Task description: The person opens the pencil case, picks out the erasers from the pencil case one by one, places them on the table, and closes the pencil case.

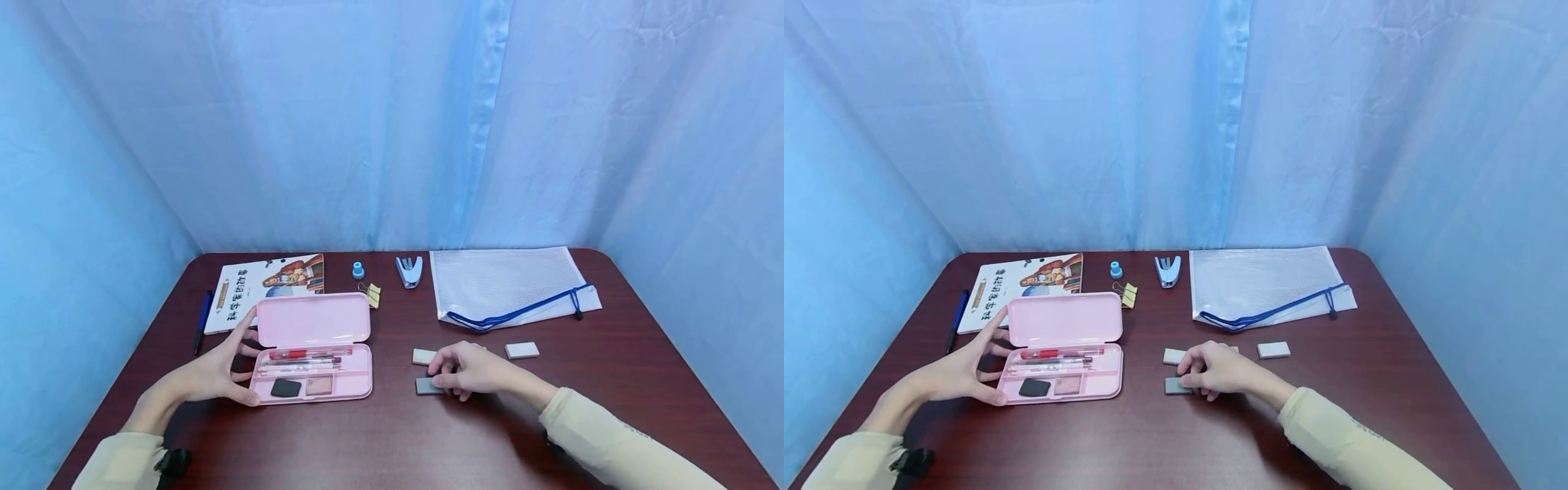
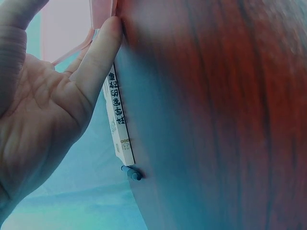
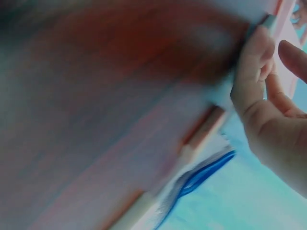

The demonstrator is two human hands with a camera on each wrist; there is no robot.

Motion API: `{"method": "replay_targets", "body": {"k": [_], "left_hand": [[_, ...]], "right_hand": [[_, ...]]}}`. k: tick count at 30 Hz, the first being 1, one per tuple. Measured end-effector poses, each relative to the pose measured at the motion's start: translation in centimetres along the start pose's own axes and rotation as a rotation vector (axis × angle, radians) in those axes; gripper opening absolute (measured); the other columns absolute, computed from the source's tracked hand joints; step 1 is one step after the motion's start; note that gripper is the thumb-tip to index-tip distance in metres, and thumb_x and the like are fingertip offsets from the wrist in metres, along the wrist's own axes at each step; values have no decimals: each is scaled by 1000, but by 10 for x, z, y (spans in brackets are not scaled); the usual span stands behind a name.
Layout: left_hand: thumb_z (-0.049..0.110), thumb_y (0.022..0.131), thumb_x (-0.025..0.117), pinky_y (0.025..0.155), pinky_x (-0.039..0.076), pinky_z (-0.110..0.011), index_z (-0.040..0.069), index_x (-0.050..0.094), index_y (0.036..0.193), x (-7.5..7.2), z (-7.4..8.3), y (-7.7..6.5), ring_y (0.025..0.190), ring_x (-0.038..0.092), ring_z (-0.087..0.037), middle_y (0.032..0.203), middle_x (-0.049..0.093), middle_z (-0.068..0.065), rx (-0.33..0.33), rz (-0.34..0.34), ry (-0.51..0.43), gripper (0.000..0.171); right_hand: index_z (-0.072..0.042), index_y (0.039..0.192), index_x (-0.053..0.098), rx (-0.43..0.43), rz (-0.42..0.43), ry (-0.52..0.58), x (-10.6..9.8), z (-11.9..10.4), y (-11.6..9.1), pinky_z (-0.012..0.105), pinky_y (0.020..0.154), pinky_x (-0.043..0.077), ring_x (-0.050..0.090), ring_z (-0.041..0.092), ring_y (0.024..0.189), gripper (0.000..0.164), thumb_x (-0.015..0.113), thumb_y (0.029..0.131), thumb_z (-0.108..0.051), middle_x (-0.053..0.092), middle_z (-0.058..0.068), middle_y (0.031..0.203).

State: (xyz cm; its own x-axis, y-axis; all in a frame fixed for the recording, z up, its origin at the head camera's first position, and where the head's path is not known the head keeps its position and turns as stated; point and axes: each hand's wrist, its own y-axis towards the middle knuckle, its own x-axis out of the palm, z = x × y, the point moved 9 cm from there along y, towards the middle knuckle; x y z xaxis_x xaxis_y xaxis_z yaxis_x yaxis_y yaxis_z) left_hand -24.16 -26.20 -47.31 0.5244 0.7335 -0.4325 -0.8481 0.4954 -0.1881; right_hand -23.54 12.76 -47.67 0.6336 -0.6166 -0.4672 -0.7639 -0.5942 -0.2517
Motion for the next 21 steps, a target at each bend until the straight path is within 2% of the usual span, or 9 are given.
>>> {"method": "replay_targets", "body": {"k": [4, 6, 11, 16, 21], "left_hand": [[17, 73, 92, 93, 56, -51, 35, -13, 161, 0, -2, 1, 130, 37, -43, 147, 21, -22, 1, -2, -3, 138], [17, 74, 92, 93, 56, -51, 35, -14, 161, 0, -2, 1, 130, 37, -44, 148, 21, -22, 2, -1, -2, 138], [18, 73, 92, 93, 56, -50, 36, -13, 161, -2, -2, -1, 130, 38, -43, 148, 21, -22, -2, 7, 10, 138], [18, 73, 92, 92, 56, -49, 37, -13, 161, -2, 0, -1, 129, 38, -43, 148, 21, -22, 7, 12, 9, 138], [18, 73, 92, 92, 56, -50, 37, -13, 161, -1, -1, -1, 129, 39, -43, 148, 21, -22, 2, 12, 11, 139]], "right_hand": [[-10, 100, 72, -103, 35, -168, 2, -24, 2, 26, 50, 51, 58, 11, 50, 7, 72, 94, -15, 62, -5, 70], [-10, 99, 74, -162, 55, -234, 3, -40, 5, 24, 54, 51, 58, 8, 55, 8, 72, 94, -16, 61, -9, 73], [-8, 101, 76, -278, 57, -285, 10, -76, 22, 23, 67, 52, 58, 4, 70, 11, 73, 94, -17, 63, -13, 79], [-8, 107, 77, -296, 29, -300, 23, -108, 42, 23, 68, 52, 57, 5, 73, 16, 72, 95, -17, 66, -12, 82], [-8, 113, 77, -283, -5, -319, 42, -126, 63, 21, 70, 52, 61, 9, 76, 20, 71, 96, -17, 71, -10, 91]]}}
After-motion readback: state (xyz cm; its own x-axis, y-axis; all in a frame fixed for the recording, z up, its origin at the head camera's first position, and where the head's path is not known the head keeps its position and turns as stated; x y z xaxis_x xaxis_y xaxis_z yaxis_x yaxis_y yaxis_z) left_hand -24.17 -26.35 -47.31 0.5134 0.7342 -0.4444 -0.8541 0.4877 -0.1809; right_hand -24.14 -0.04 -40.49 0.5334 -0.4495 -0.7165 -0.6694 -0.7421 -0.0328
